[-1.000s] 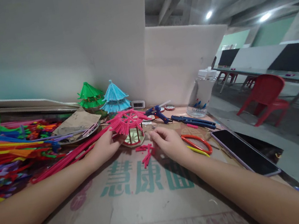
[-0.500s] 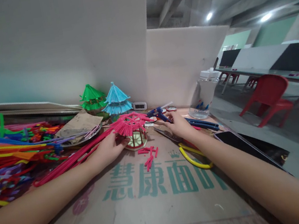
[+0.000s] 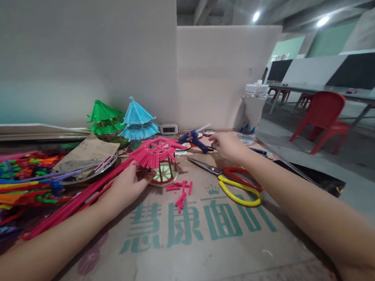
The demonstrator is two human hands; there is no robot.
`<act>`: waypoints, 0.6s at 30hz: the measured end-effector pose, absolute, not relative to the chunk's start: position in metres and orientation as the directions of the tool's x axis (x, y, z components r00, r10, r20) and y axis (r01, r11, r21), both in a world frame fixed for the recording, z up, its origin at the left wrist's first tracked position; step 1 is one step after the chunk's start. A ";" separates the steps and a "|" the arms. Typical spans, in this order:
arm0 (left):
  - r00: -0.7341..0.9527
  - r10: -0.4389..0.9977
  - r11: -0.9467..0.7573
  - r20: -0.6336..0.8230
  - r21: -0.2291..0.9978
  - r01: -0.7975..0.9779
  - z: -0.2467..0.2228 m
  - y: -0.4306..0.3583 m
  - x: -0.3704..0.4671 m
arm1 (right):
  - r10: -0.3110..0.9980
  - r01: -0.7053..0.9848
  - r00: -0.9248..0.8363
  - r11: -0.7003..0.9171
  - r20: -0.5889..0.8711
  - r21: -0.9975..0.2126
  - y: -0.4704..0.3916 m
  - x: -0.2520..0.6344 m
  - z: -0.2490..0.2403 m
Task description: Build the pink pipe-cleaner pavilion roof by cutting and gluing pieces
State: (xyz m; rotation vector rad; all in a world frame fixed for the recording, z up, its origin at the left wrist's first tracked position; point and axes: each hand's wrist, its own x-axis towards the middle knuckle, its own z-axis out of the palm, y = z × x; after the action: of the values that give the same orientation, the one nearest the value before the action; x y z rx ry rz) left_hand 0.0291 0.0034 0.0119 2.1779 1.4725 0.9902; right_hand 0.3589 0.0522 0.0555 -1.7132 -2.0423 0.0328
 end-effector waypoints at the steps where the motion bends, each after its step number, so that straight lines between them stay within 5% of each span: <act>1: 0.223 0.906 -0.411 0.360 0.617 0.671 0.011 0.004 0.029 | 0.938 0.927 -0.120 0.224 0.326 -0.302 0.044 0.363 0.059; 18: 0.237 0.890 -0.444 0.390 0.614 0.652 0.008 0.007 0.027 | 0.965 0.803 -0.035 0.183 0.262 -0.567 0.090 0.303 0.031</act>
State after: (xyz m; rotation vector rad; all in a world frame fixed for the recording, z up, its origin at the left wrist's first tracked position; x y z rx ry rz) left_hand 0.0273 0.0065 0.0076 2.1924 1.4284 1.0282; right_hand 0.3026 0.0900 0.0311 -1.6573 -1.8734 0.3529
